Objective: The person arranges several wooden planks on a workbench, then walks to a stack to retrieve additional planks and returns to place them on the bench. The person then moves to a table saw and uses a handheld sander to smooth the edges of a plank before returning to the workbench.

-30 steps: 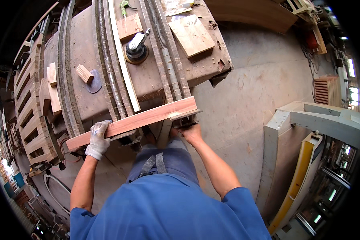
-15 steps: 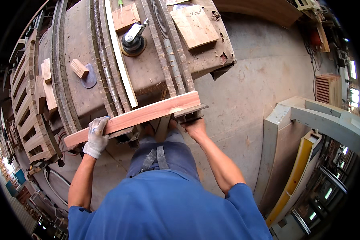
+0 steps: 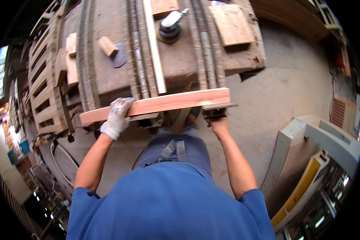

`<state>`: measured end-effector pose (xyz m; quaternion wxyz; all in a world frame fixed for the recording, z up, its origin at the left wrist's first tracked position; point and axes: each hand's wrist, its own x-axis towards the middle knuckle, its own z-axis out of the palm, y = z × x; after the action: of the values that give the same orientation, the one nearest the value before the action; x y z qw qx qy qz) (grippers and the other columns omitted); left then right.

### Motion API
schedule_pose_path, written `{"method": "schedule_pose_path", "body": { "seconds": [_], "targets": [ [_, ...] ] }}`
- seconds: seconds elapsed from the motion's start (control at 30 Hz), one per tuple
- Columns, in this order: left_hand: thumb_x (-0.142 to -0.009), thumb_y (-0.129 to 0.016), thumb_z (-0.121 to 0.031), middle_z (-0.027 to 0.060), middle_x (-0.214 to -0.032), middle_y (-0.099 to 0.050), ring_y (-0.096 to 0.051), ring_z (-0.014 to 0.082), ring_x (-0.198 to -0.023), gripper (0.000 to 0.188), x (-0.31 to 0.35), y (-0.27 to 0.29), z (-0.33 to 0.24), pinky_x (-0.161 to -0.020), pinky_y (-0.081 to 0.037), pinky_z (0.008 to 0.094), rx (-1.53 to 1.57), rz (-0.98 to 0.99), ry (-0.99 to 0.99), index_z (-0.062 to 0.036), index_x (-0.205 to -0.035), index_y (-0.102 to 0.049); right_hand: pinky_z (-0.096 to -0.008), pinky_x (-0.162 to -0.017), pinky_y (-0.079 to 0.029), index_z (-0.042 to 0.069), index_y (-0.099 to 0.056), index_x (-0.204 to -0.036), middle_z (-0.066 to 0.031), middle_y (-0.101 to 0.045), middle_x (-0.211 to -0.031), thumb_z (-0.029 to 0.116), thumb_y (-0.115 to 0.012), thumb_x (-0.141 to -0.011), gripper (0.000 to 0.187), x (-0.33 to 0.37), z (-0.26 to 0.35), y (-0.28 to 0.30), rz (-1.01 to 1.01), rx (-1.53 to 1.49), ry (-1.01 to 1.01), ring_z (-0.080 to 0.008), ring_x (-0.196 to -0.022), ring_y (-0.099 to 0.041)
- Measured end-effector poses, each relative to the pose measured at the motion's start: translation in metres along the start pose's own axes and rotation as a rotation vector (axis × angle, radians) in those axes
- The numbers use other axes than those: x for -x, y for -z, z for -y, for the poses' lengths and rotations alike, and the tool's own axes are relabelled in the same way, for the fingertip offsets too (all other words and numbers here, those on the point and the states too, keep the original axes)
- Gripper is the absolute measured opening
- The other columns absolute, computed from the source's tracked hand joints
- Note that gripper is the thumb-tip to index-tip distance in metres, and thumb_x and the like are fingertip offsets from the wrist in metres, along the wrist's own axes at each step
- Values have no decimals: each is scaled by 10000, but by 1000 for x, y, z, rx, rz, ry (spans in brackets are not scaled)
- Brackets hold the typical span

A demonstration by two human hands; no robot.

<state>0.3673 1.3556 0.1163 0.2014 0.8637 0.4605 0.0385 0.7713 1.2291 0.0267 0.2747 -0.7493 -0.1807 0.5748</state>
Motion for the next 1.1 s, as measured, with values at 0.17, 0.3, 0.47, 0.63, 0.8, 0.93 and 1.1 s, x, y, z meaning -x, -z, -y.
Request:
{"method": "schedule_pose_path", "body": {
  "seconds": [0.17,0.3,0.47,0.63,0.8,0.93,1.1],
  "targets": [
    [-613,-723,42,144,-1239,-615,-556,365,-1197,725,2,3,-5,-1078,-387,507,-29,-51,19,-93,-1310,-570,-272,-419,-385,22,-708,-906,-40,-673,-697,106,-818,-792,179,-1,-7,0,-29,81,-3,-115,-522,-596],
    [-667,-654,47,134,-1223,-606,-559,350,-1168,678,12,-10,1,-1068,-392,497,16,-66,54,-111,-1322,-569,-273,-409,-403,37,-687,-880,-41,-659,-689,172,-802,-808,191,-2,-10,4,-34,146,1,-135,-533,-625],
    [-721,-619,3,120,-1216,-614,-568,328,-1163,599,16,-12,9,-1065,-392,486,29,-116,34,-120,-1306,-590,-279,-406,-402,38,-681,-915,-50,-639,-682,185,-791,-810,212,3,-5,-4,-59,126,-28,-150,-531,-615],
    [-735,-625,-14,125,-1188,-624,-582,332,-1134,564,18,-3,4,-1054,-398,480,33,-104,84,-111,-1291,-611,-280,-407,-404,38,-668,-944,-53,-638,-700,179,-782,-816,222,1,-8,-2,-21,123,-13,-161,-548,-628],
    [-773,-600,-29,125,-1181,-632,-581,331,-1136,530,18,-2,3,-1064,-390,467,26,-70,104,-93,-1298,-616,-276,-403,-403,47,-657,-957,-49,-633,-699,189,-790,-819,239,1,-9,-1,-38,138,-19,-161,-550,-635],
    [-761,-687,-75,144,-1284,-596,-532,340,-1255,613,21,13,4,-1131,-345,477,23,-44,116,-86,-1361,-565,-269,-400,-396,20,-656,-966,-54,-638,-703,146,-777,-825,224,1,-8,-2,-30,117,-11,-159,-537,-634],
    [-744,-758,-124,167,-1282,-593,-542,335,-1228,554,97,26,4,-1071,-397,505,-69,-545,379,-62,-1262,-572,-272,-412,-397,19,-657,-974,-49,-636,-705,141,-769,-833,217,9,-2,-6,-40,98,-27,-157,-545,-631]
  ]
}}
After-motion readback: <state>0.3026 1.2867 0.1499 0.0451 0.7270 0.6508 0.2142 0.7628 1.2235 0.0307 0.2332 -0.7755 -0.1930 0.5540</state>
